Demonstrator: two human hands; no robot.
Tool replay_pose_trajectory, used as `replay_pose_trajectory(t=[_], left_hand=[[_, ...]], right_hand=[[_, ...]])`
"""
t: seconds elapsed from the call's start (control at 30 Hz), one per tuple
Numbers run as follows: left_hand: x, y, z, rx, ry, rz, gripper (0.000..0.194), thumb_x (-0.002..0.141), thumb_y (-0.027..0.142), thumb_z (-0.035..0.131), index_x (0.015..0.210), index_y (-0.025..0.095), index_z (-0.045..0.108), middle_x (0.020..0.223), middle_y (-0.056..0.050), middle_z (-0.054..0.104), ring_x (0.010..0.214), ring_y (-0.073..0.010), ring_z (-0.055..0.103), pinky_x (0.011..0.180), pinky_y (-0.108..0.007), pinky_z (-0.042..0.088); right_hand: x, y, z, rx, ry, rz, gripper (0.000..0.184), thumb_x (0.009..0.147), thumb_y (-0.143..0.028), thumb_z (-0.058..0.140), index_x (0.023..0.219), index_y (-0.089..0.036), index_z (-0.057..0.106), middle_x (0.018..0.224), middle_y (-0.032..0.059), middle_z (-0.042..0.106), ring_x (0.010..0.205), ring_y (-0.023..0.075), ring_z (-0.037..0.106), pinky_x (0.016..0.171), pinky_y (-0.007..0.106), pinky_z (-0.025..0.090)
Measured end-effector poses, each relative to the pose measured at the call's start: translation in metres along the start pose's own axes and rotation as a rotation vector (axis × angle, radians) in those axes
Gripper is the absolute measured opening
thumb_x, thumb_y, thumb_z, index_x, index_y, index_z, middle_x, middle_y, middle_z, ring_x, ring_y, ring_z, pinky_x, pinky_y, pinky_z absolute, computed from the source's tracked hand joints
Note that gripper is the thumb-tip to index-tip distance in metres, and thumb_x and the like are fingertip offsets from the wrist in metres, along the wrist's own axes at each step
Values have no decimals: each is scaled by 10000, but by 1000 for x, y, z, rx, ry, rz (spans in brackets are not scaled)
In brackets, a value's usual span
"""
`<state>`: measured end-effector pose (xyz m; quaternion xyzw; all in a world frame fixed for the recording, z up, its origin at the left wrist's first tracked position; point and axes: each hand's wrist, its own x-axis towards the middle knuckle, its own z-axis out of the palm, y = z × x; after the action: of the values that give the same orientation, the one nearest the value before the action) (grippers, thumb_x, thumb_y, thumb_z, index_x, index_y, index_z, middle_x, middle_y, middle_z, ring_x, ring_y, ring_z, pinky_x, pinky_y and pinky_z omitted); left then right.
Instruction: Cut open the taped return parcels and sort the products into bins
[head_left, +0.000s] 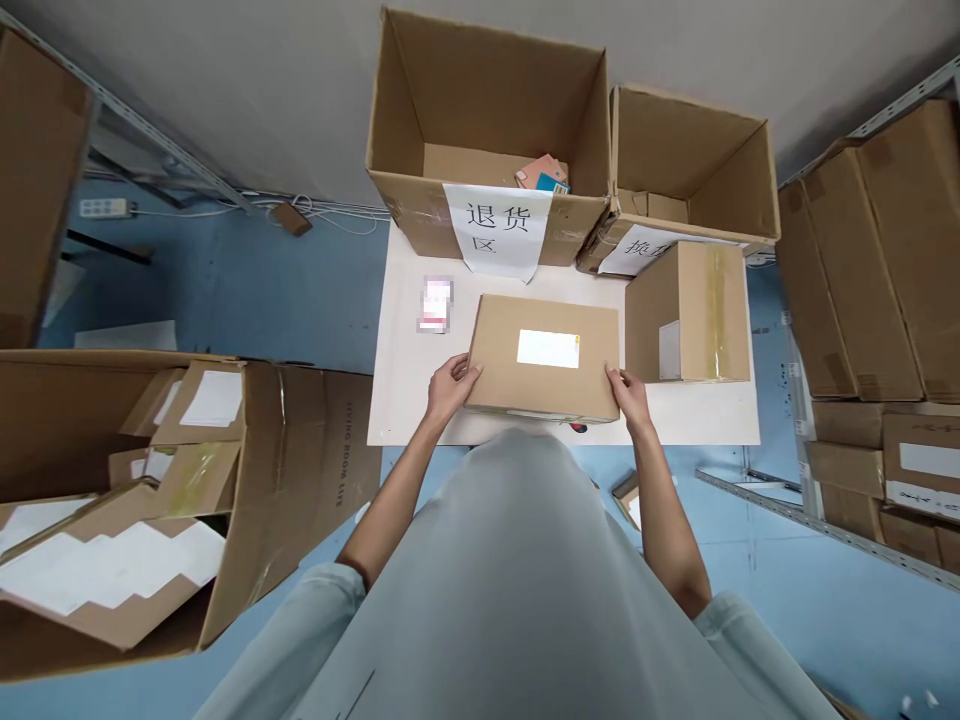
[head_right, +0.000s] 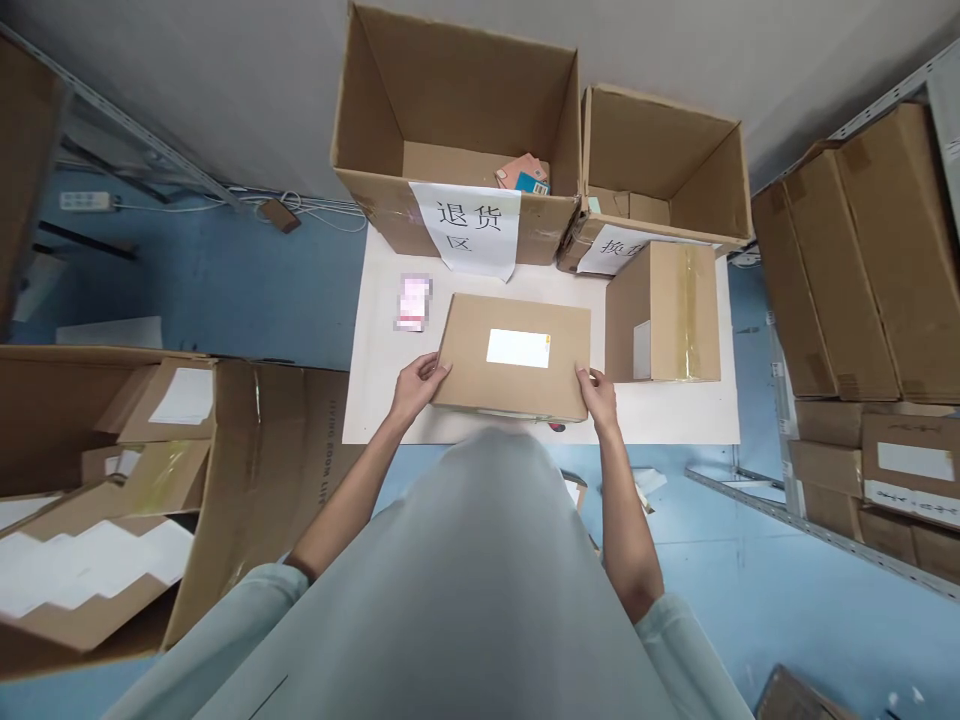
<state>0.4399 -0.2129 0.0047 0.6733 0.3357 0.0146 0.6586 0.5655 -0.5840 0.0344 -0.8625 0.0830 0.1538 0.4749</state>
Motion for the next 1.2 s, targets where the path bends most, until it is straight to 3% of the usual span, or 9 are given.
replay_pose_trajectory(t=[0.13, 0.27, 0.47, 0.67, 0.8, 0.9, 1.07, 1.2], left_hand=[[0, -23, 1, 39, -35, -71, 558, 910, 583, 820, 1279, 165, 818, 1420, -190, 807, 1393, -359, 732, 1262, -514, 545], [-20, -48, -9, 49, -24, -140, 538, 966, 544, 696, 1335, 165, 793, 1505, -181, 771, 1394, -347, 728, 1253, -533, 553], [-48, -71, -12, 108, -33, -203, 539, 779, 280, 711, 1295, 159, 811, 1457, -176, 794, 1448, -371, 700, 1309, -580, 504], [-53, -66, -6, 115, -52, -164, 624, 712, 260, 746, 1322, 156, 829, 1496, -140, 784, 1493, -376, 673, 1310, -552, 519], [-47, -44, -9, 94, -37, -115, 637, 745, 412, 863, 1325, 150, 837, 1463, -142, 803, 1431, -379, 717, 1299, -563, 527], [-40, -10, -8, 33, 11, -8, 702, 750, 537, 935, 1324, 142, 846, 1449, -161, 806, 1382, -385, 744, 1278, -574, 549], [-43, 62, -4, -30, 155, 196, 637, 855, 615, 912, 1293, 154, 871, 1370, -140, 841, 1328, -370, 776, 1217, -534, 613], [-58, 96, -5, 5, 247, 254, 601, 923, 640, 863, 1277, 155, 879, 1283, -114, 865, 1256, -346, 803, 1150, -483, 651]], right_hand=[[-3, 21, 3, 6, -55, 160, 609, 818, -792, 811, 1039, -225, 817, 1155, 159, 865, 1099, 355, 782, 986, 489, 637], [-21, 53, -6, 153, -42, 140, 725, 944, -840, 559, 1196, -205, 802, 1269, 181, 840, 1167, 336, 780, 1058, 511, 629], [-57, 89, 2, 116, -103, 107, 605, 769, -690, 667, 1130, -228, 817, 1070, 99, 861, 1089, 322, 739, 1066, 520, 592], [-67, 83, 17, 134, -113, 69, 478, 729, -593, 651, 995, -222, 796, 957, 84, 835, 996, 321, 699, 982, 473, 579], [-58, 59, 6, 181, -101, 6, 478, 776, -598, 673, 1055, -227, 788, 1072, 96, 826, 1082, 323, 703, 1019, 456, 572], [-47, 24, -7, 199, -65, -115, 433, 890, -574, 648, 1121, -234, 784, 1160, 96, 789, 1131, 297, 683, 1021, 418, 569], [-35, -38, -32, 61, 100, -280, 420, 1056, -618, 587, 905, -241, 697, 895, 23, 597, 922, 226, 576, 897, 352, 522], [-38, -57, -44, -21, 135, -339, 554, 1122, -681, 509, 760, -263, 513, 757, -21, 450, 829, 206, 478, 798, 328, 447]])
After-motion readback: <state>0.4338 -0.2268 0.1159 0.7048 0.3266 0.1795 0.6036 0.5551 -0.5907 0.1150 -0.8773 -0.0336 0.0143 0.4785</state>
